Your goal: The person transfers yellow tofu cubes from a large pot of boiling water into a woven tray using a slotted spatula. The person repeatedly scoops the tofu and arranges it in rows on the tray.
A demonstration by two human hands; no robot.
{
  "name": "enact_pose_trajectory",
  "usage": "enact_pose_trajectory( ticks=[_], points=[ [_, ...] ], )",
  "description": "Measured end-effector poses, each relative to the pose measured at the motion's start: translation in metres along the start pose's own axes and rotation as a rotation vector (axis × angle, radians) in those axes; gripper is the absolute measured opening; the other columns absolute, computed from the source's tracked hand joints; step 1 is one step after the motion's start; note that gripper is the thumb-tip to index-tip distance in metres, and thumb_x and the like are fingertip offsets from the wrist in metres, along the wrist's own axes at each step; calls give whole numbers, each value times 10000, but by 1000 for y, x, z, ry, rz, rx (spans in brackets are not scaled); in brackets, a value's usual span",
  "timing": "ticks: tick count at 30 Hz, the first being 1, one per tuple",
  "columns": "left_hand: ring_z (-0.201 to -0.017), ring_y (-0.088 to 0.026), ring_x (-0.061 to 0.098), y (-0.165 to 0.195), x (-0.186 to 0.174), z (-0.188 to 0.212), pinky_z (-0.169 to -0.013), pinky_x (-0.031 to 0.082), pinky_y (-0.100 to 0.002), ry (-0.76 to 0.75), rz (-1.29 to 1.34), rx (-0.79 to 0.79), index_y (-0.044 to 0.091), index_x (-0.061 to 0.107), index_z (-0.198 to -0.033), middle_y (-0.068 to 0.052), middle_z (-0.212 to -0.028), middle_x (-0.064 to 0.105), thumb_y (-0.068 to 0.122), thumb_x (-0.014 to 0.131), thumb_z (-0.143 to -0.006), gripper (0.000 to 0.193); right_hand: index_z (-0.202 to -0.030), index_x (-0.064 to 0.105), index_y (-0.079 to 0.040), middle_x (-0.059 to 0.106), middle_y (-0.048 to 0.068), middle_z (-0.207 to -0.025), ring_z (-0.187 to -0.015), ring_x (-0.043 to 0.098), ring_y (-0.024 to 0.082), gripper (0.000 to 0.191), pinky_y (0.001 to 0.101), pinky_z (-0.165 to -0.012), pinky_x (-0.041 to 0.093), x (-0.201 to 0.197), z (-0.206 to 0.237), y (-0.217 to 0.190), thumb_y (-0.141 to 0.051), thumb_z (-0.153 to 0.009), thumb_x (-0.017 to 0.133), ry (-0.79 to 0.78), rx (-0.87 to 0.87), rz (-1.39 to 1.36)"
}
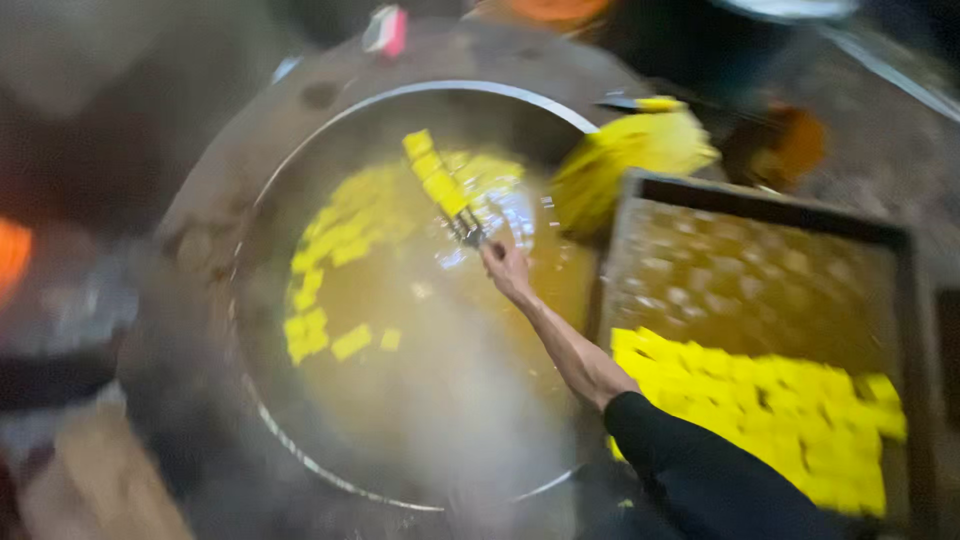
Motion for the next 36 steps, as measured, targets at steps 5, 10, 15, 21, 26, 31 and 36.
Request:
enact_pose_trajectory(
  ticks=[5,10,15,21,26,31,36],
  points=[
    [-1289,-403,430,20,-24,20,-1030,372,-598,66,-89,-13,22,506,-1381,-252,-1401,446,457,656,-892,672,-956,750,-29,687,102,-698,-637,660,238,488,399,-590,504,-182,103,3,-510,-900,686,123,-227,259],
    [-1251,-407,473,51,-38,47,-1013,402,-580,124,-112,-51,11,527,-1357,-257,-1361,493,407,659,-909,612,-988,790,-88,739,122,-788,-708,700,268,539,426,-643,527,-369,198,59,-602,-873,675,271,-196,455],
    [-1213,-410,515,92,-17,83,-997,432,-562,148,-96,-56,-1,549,-1334,-261,-1320,540,356,662,-927,553,-997,783,-74,753,151,-843,-795,731,326,560,443,-713,544,-516,300,126,-612,-876,680,396,-49,548],
    [-1167,-414,567,169,20,110,-977,468,-540,118,-40,64,-14,575,-1305,-266,-1271,597,296,665,-948,481,-1033,766,-50,743,175,-865,-821,730,337,559,448,-737,547,-613,371,182,-587,-903,674,467,-95,498],
    [-1333,-396,502,239,58,156,-1118,424,-496,161,152,248,16,540,-1434,-246,-1426,524,169,644,-889,576,-1056,781,-80,751,155,-878,-772,718,319,526,427,-684,545,-653,353,216,-572,-907,667,333,-108,498],
    [-1276,-403,531,230,52,174,-1091,430,-475,299,196,208,39,614,-1278,-196,-1319,569,195,714,-882,436,-1006,737,-45,709,183,-841,-737,684,336,493,440,-674,507,-629,293,204,-537,-976,719,118,-254,600],
    [-1251,-377,543,181,30,211,-1069,446,-463,397,154,52,44,652,-1217,-190,-1293,562,196,716,-892,365,-984,728,-45,692,199,-827,-728,667,373,462,459,-653,502,-576,243,178,-506,-1001,731,-40,-339,722]
  ],
)
Point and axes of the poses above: each hand's wrist, its own z-axis away from the middle knuckle, its own x-axis out of the palm, y = z × x, the point moved 10 cm from there along -z, towards the middle knuckle
